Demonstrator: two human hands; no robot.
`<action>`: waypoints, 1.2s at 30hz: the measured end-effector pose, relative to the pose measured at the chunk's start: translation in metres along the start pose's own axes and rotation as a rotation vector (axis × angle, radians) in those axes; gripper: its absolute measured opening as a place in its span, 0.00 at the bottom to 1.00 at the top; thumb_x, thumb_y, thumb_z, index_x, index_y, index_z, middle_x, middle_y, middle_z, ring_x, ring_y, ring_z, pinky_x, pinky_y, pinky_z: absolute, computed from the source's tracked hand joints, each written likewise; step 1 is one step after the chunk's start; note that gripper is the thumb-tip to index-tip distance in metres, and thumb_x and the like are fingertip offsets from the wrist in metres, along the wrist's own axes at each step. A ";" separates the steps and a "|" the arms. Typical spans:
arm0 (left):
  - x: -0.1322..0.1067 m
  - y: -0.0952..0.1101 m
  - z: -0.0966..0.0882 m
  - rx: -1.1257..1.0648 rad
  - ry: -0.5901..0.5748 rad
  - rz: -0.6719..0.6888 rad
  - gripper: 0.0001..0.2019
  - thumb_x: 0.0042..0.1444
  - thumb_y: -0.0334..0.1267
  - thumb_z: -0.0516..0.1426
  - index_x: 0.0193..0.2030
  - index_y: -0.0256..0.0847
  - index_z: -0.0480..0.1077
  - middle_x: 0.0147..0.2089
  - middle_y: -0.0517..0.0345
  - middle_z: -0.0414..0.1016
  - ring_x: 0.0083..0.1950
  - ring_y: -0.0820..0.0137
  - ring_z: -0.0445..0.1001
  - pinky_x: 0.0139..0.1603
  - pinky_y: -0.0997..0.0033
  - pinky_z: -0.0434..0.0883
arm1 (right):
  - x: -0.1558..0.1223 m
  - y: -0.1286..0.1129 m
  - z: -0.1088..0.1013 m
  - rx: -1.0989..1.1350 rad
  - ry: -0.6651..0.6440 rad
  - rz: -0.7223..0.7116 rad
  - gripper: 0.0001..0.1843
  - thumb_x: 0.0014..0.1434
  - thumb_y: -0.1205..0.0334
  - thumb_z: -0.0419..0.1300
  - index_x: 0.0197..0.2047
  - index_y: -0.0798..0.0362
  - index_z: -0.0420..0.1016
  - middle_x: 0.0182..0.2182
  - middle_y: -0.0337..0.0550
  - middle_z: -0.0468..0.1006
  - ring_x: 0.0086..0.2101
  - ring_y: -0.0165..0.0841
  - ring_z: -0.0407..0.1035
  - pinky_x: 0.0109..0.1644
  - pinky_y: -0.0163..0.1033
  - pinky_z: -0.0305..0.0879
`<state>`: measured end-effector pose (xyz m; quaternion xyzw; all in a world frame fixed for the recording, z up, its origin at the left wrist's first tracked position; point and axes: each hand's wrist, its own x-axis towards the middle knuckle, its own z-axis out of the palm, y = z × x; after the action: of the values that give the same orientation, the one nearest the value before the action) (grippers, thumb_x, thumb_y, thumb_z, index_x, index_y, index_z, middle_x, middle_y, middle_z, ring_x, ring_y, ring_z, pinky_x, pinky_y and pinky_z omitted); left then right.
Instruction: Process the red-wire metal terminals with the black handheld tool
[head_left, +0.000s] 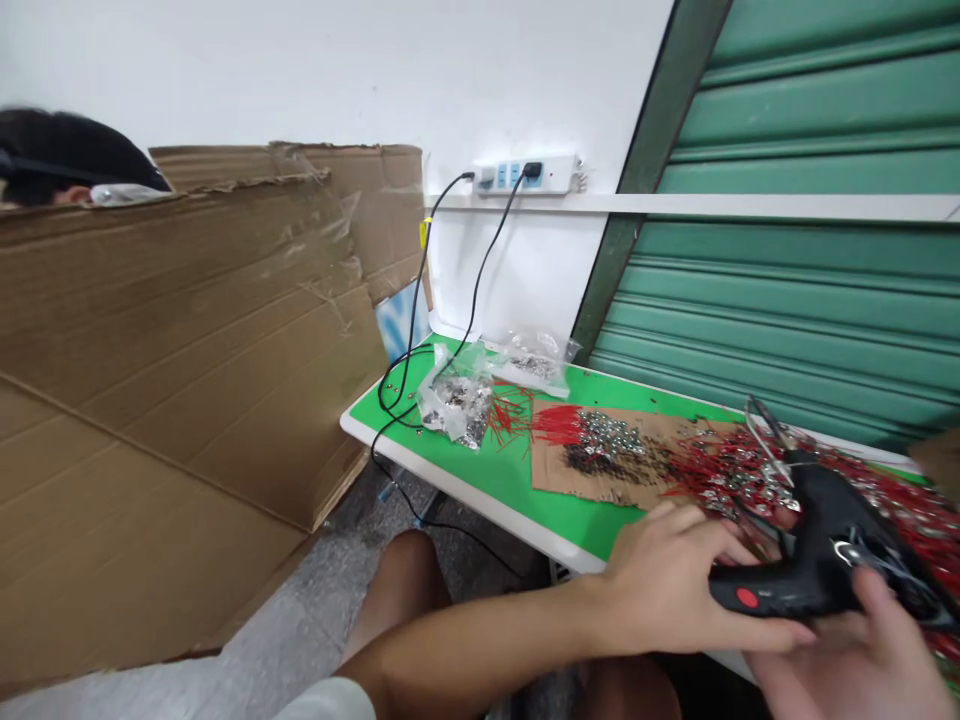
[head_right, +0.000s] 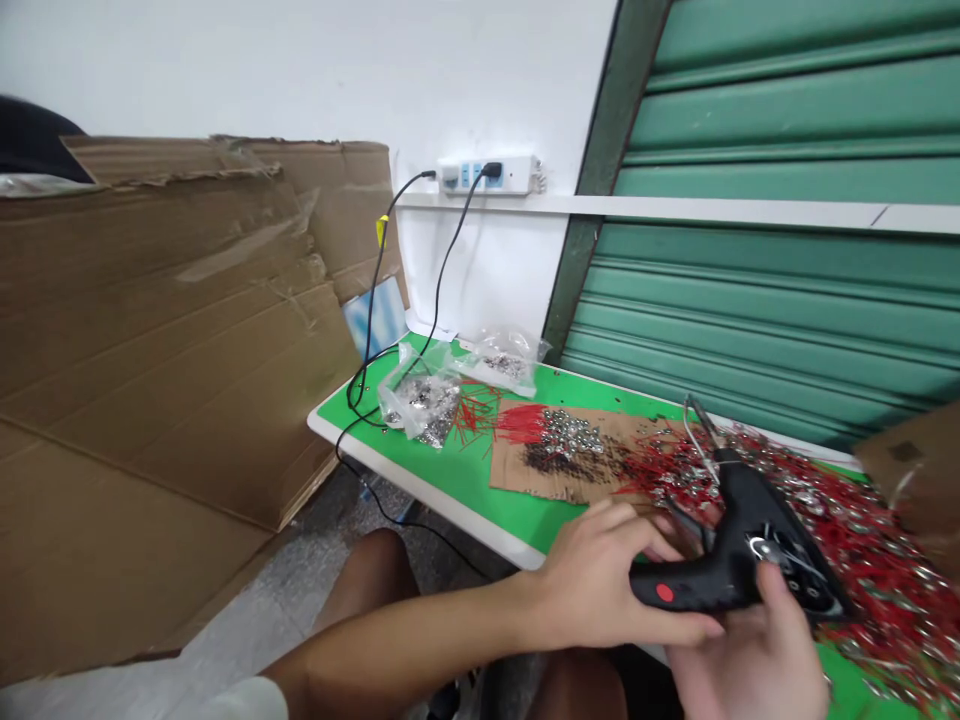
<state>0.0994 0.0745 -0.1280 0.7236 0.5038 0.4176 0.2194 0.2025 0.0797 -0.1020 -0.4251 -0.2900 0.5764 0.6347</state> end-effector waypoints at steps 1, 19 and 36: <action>-0.003 -0.002 -0.003 0.013 -0.016 0.011 0.23 0.49 0.56 0.66 0.45 0.41 0.74 0.49 0.53 0.76 0.55 0.61 0.74 0.59 0.61 0.72 | 0.005 0.000 0.004 0.013 0.061 0.078 0.17 0.49 0.48 0.66 0.40 0.46 0.81 0.39 0.44 0.81 0.38 0.43 0.74 0.45 0.52 0.72; 0.033 -0.087 -0.076 0.524 -0.078 -0.347 0.13 0.59 0.47 0.57 0.43 0.44 0.78 0.45 0.55 0.80 0.48 0.63 0.77 0.51 0.64 0.75 | 0.025 0.033 -0.003 0.328 0.053 0.250 0.22 0.50 0.52 0.67 0.46 0.55 0.80 0.39 0.42 0.77 0.29 0.27 0.64 0.30 0.33 0.70; 0.055 -0.076 -0.108 0.696 -0.102 -0.474 0.14 0.64 0.42 0.51 0.49 0.41 0.73 0.50 0.49 0.78 0.51 0.61 0.77 0.52 0.64 0.74 | 0.033 0.039 -0.011 0.262 -0.091 0.264 0.23 0.49 0.49 0.69 0.46 0.53 0.79 0.40 0.42 0.76 0.29 0.28 0.63 0.31 0.36 0.69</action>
<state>-0.0236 0.1433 -0.1031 0.6386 0.7556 0.1241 0.0764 0.1983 0.1092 -0.1457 -0.3467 -0.1823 0.7062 0.5898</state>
